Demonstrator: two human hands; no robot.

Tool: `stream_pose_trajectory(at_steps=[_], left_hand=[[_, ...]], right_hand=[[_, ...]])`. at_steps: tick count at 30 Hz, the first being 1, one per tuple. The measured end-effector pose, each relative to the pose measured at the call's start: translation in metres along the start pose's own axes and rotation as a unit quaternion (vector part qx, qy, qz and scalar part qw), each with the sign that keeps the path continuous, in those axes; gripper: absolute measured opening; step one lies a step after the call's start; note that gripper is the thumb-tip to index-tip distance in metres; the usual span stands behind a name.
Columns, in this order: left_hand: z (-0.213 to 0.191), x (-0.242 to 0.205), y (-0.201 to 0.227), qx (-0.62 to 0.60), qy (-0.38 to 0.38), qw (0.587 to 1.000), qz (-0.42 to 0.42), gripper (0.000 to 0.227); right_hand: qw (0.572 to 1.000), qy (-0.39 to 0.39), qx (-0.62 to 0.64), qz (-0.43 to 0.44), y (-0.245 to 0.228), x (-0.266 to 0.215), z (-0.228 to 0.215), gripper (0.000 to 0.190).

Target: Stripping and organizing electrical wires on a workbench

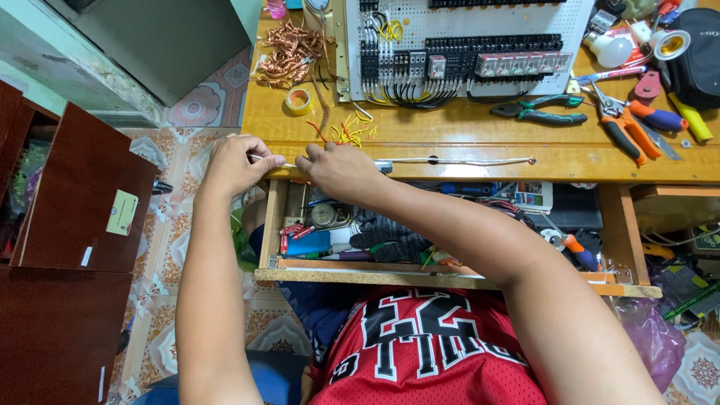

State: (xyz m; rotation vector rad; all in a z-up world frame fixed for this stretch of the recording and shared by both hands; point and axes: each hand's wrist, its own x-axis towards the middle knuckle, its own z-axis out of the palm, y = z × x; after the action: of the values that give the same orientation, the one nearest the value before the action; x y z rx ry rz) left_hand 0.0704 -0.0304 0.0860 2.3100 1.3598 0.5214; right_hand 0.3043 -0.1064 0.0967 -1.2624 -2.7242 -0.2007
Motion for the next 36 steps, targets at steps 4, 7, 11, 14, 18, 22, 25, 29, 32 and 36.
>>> stream_pose_trajectory(at_steps=[4,7,11,14,18,22,25,29,32,36], left_hand=[[0.011,0.004,-0.016,0.013,0.028,0.999,0.022,0.026],[0.015,0.006,-0.023,0.006,0.049,0.998,0.031,0.026],[0.017,0.007,-0.024,0.027,0.060,0.997,0.040,0.029],[0.023,0.006,-0.030,0.045,0.064,0.996,0.036,0.031],[0.028,0.006,-0.037,0.036,0.070,0.996,0.036,0.031],[0.030,0.009,-0.038,0.037,0.069,0.997,0.016,0.032],[0.029,0.012,-0.037,0.046,0.047,0.998,-0.004,0.032],[0.030,0.014,-0.037,0.043,0.045,0.998,0.021,0.031],[0.040,0.016,-0.045,0.042,0.058,0.997,0.021,0.035],[0.033,0.014,-0.033,0.023,0.037,0.999,-0.012,0.040]], right_hand=[[1.000,-0.005,-0.005,0.006,0.000,0.005,0.011,0.038],[1.000,0.000,-0.010,0.009,0.001,0.005,0.012,0.038],[1.000,0.007,0.018,0.009,0.006,0.002,0.011,0.037],[0.999,0.018,0.044,0.004,0.010,0.000,0.015,0.036],[0.995,0.017,0.099,-0.016,0.017,0.001,0.013,0.033],[0.991,0.008,0.134,-0.025,0.027,0.005,0.009,0.031],[0.980,-0.040,0.197,-0.009,0.035,0.015,0.016,0.022],[0.971,-0.063,0.229,0.037,0.036,0.019,0.004,0.022],[0.969,-0.057,0.239,0.016,0.043,0.023,0.011,0.029],[0.967,-0.056,0.247,0.010,0.049,0.028,0.009,0.034]])
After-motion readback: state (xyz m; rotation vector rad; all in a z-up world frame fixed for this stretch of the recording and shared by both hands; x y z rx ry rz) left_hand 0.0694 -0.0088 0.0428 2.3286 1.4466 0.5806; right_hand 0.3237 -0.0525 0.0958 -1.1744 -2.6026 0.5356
